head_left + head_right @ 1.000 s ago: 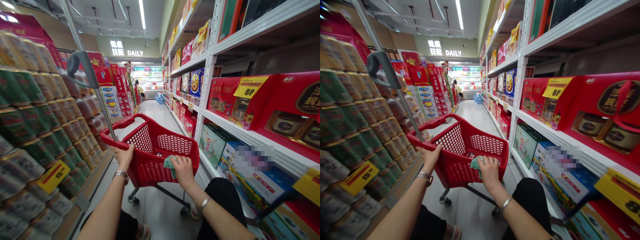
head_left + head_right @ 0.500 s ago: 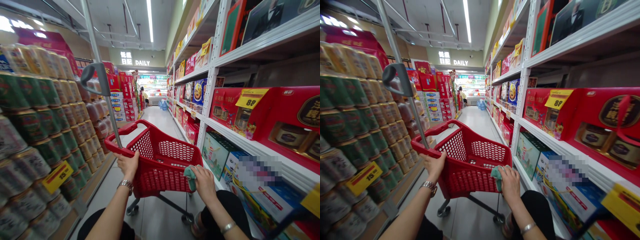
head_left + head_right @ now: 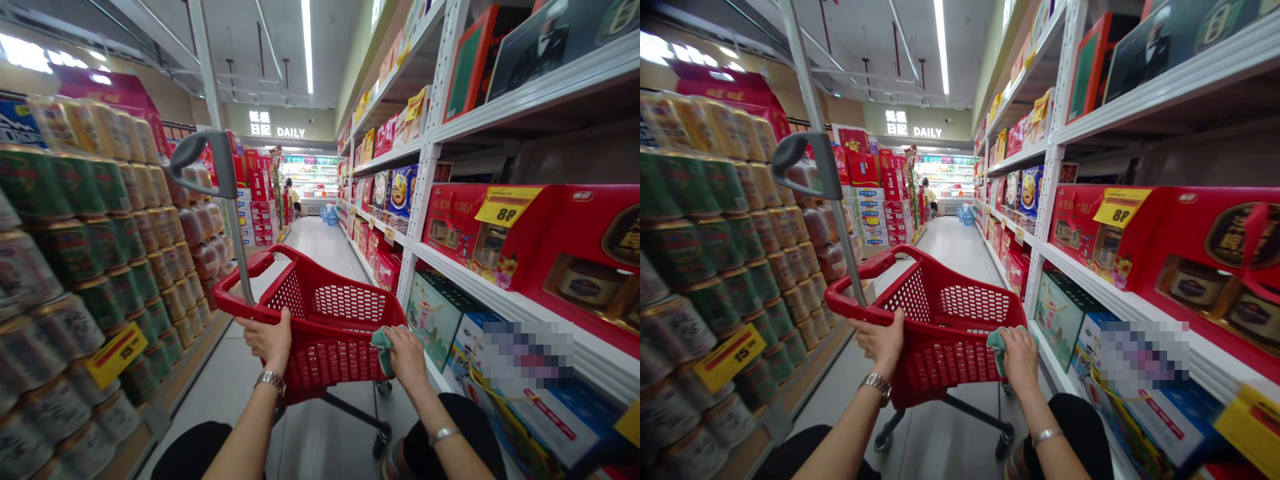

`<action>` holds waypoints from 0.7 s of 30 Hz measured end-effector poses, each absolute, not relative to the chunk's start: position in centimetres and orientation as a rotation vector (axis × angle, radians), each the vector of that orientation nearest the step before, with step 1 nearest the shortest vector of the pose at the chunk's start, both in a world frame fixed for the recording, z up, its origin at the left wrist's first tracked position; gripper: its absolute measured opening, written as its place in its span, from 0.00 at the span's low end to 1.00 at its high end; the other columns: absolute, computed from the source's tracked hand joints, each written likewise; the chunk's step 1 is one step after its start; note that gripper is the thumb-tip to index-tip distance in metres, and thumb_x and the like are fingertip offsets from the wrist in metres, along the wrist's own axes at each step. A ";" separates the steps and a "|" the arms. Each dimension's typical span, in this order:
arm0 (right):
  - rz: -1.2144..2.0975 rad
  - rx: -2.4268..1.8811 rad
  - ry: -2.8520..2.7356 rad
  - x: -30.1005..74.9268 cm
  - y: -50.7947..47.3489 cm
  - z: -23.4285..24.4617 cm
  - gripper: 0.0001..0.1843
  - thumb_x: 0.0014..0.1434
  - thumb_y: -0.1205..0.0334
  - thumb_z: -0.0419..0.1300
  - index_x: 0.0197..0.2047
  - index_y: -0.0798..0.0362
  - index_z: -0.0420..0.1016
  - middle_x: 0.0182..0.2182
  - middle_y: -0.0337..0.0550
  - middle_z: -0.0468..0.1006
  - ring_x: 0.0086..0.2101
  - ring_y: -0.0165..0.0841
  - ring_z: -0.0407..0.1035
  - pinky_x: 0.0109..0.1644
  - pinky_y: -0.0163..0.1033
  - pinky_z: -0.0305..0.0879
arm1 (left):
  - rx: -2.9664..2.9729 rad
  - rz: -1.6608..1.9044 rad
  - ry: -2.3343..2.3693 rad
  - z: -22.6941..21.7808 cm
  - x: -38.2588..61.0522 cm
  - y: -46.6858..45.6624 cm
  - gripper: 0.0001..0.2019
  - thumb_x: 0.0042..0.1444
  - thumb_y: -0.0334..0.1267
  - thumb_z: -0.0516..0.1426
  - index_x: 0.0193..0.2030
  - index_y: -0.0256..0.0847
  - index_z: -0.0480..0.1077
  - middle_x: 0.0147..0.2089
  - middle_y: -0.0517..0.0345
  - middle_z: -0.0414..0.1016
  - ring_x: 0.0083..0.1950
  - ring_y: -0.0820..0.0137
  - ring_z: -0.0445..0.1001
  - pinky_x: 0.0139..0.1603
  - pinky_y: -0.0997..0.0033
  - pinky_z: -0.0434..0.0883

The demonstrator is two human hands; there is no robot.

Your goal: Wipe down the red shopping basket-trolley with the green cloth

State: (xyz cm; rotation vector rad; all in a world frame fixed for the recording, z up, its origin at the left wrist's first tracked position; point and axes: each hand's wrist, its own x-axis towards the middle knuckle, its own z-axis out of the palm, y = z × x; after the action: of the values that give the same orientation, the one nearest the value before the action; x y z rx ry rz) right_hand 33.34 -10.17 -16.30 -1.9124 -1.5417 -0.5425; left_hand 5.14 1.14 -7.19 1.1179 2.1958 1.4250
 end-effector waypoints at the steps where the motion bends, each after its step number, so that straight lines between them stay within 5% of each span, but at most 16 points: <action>1: -0.541 -1.905 -1.555 32.9 -10.1 -16.1 0.28 0.56 0.77 0.54 0.53 0.46 0.84 0.53 0.46 0.82 0.55 0.44 0.71 0.62 0.50 0.62 | 1.118 1.437 2.199 -7.4 5.3 1.2 0.56 0.54 0.59 0.62 0.77 0.26 0.39 0.66 0.18 0.61 0.69 0.33 0.64 0.61 0.29 0.68; 21: -0.358 -1.646 -1.707 25.5 -6.2 -14.7 0.30 0.59 0.80 0.52 0.56 0.46 0.81 0.53 0.44 0.81 0.55 0.38 0.69 0.69 0.50 0.52 | 1.114 1.425 2.186 -7.3 6.9 -0.2 0.55 0.54 0.57 0.63 0.77 0.28 0.39 0.67 0.19 0.61 0.68 0.35 0.66 0.62 0.31 0.68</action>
State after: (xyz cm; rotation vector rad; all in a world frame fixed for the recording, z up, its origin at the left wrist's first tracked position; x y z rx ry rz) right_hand 25.54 -6.21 -14.70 -1.6459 -1.7067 -0.3576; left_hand 6.87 -0.18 -7.28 1.1138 2.1860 1.4254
